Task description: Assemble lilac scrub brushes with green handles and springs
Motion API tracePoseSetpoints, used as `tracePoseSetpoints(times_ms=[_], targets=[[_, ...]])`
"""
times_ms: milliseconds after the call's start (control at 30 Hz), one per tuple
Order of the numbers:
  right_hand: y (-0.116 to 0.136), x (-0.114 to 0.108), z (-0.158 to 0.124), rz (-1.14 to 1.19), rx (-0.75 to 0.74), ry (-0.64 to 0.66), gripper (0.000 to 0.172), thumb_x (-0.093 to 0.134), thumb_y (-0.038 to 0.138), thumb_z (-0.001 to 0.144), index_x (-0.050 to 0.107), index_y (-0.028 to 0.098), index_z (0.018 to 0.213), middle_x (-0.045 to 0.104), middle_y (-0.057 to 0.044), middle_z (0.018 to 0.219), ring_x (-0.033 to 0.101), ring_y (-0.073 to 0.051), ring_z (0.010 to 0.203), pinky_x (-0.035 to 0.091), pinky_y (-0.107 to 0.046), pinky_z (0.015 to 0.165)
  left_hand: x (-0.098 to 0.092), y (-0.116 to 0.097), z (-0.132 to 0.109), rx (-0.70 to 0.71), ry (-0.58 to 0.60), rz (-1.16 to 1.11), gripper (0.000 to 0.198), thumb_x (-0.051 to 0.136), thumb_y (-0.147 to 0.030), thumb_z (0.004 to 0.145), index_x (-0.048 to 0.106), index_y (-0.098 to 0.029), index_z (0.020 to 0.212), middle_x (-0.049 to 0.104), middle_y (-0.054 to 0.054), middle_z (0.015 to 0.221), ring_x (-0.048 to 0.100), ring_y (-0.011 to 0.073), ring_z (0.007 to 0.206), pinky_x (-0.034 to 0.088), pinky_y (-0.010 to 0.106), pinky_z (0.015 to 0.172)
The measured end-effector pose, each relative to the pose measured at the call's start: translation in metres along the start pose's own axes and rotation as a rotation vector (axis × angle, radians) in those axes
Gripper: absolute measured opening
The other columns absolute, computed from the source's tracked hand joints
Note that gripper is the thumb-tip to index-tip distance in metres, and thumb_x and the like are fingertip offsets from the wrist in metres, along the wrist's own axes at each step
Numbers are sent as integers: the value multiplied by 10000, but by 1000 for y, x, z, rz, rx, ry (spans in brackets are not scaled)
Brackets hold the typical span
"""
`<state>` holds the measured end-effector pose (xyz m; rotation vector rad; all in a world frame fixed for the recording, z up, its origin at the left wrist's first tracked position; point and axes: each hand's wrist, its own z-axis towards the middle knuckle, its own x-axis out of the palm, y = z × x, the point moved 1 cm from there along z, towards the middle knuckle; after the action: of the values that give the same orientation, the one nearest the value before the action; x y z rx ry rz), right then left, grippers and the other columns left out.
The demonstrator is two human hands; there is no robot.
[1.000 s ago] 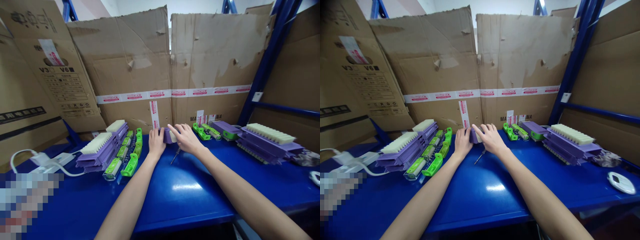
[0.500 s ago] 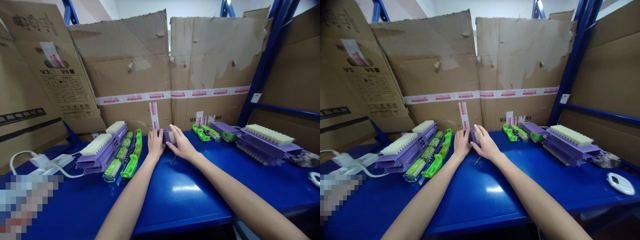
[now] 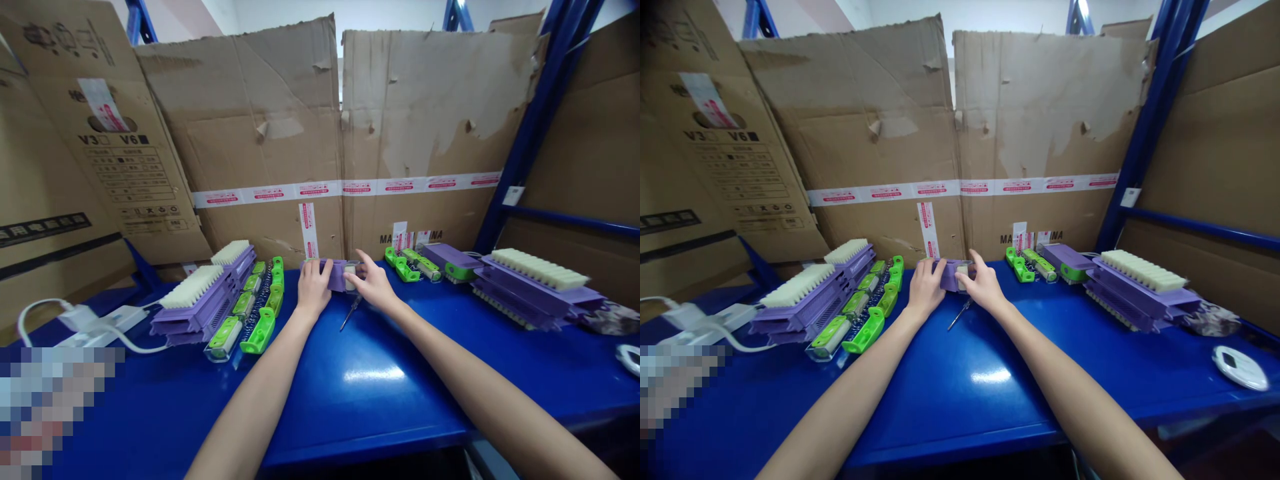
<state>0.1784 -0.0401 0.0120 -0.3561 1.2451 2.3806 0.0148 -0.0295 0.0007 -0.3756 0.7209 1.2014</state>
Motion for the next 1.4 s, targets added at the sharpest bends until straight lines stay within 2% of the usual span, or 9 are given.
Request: tracePoseSetpoints(times_ms=[133,333,667,867,1167,1400], targets=[[-3,-1,2,89,3,22,710,630,349,743,369,160,1376,678,-39,836,629,-163,671,519,-308,649,1,0,0,-8,17,-18,536,510,-102,727,489,-198,1254,519,136,1132,467,278,1048,429,405,900],[-2,-3,3,3,2,-30,666,616,355,753,411,156,1353,669,-54,868,624,-171,707,517,-325,695,2,-5,0,-30,-13,-21,523,520,-130,742,482,-187,1260,512,137,1144,461,278,1050,442,387,888],[5,0,-3,-32,-119,-45,703,582,353,783,319,148,1402,676,-80,931,647,-188,769,514,-321,722,-4,-4,-2,-67,14,-24,539,559,-168,719,484,-206,1251,528,125,1145,483,276,1033,461,383,866],[13,3,-7,-210,-167,-99,664,537,363,814,326,150,1407,676,-105,959,642,-210,748,505,-334,697,-7,-7,-3,-67,-13,-32,462,544,-210,763,500,-185,1222,548,127,1107,493,271,1009,475,367,846],[19,0,-6,-333,-196,-112,620,482,365,850,314,161,1412,641,-122,1102,641,-236,901,500,-356,778,-7,-14,-1,-130,-25,-63,481,554,-243,764,478,-173,1234,543,123,1106,492,276,1017,501,361,817],[18,1,-9,-460,-114,-49,651,511,390,831,313,145,1400,605,-141,1193,624,-280,980,506,-382,786,-2,-14,-2,-24,-18,-71,509,546,-171,744,466,-192,1246,528,118,1151,479,261,1038,475,363,864]])
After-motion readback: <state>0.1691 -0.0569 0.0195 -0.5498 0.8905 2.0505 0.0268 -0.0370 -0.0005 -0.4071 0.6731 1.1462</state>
